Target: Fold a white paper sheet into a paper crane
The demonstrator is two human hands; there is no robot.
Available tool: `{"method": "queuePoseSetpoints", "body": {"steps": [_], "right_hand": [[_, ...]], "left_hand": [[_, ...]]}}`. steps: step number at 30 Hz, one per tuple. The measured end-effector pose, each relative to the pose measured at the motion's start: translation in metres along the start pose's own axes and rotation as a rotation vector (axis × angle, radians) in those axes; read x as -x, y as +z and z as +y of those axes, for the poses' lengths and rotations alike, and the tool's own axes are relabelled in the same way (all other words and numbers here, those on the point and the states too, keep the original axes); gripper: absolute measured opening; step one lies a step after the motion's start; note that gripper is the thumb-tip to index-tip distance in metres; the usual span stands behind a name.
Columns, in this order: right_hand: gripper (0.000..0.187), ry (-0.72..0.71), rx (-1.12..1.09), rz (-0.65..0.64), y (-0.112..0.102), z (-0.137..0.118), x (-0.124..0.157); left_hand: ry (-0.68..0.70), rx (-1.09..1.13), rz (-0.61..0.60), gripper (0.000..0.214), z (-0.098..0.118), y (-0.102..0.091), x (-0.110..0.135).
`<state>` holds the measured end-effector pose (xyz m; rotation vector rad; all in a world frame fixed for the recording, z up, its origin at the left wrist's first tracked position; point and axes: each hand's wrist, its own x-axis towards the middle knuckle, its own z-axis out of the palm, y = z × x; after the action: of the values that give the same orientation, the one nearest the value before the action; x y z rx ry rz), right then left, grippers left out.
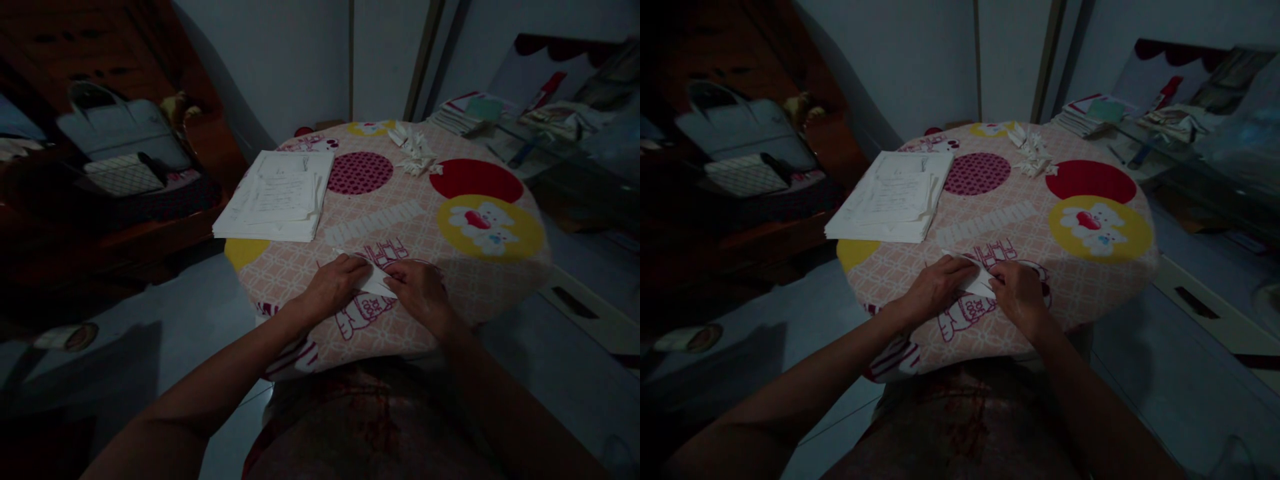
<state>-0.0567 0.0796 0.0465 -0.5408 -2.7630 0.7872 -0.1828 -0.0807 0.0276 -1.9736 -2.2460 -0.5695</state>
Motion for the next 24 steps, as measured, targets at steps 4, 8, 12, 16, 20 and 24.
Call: {"method": "queuePoseSetpoints", "body": {"steps": [4, 8, 12, 16, 20, 24], "right_hand": [[0.013, 0.021, -0.045, -0.046, -0.0036, -0.0003, -0.0026], [0.013, 0.055, -0.060, -0.051, -0.0046, -0.0004, -0.0043], [0.014, 0.052, -0.067, -0.056, -0.0056, -0.0030, -0.0050], [0.010, 0.062, -0.027, -0.069, -0.0056, -0.0063, -0.0056], [0.009, 0.018, 0.069, -0.064, -0.0052, -0.0076, -0.0075], [0.004, 0.022, 0.012, -0.085, -0.0080, -0.0082, -0.0102]], "left_hand": [[0.006, 0.026, -0.077, 0.035, -0.0012, -0.0055, -0.0028], [0.005, 0.038, -0.103, 0.032, -0.0023, -0.0064, -0.0036], [-0.017, 0.024, -0.101, 0.027, -0.0026, -0.0064, -0.0044], [-0.031, 0.021, -0.103, 0.029, -0.0002, -0.0087, -0.0055], [-0.073, 0.026, -0.102, 0.028, 0.0008, -0.0092, -0.0035], [-0.100, 0.053, -0.071, 0.029, 0.0008, -0.0070, 0.0015]]}}
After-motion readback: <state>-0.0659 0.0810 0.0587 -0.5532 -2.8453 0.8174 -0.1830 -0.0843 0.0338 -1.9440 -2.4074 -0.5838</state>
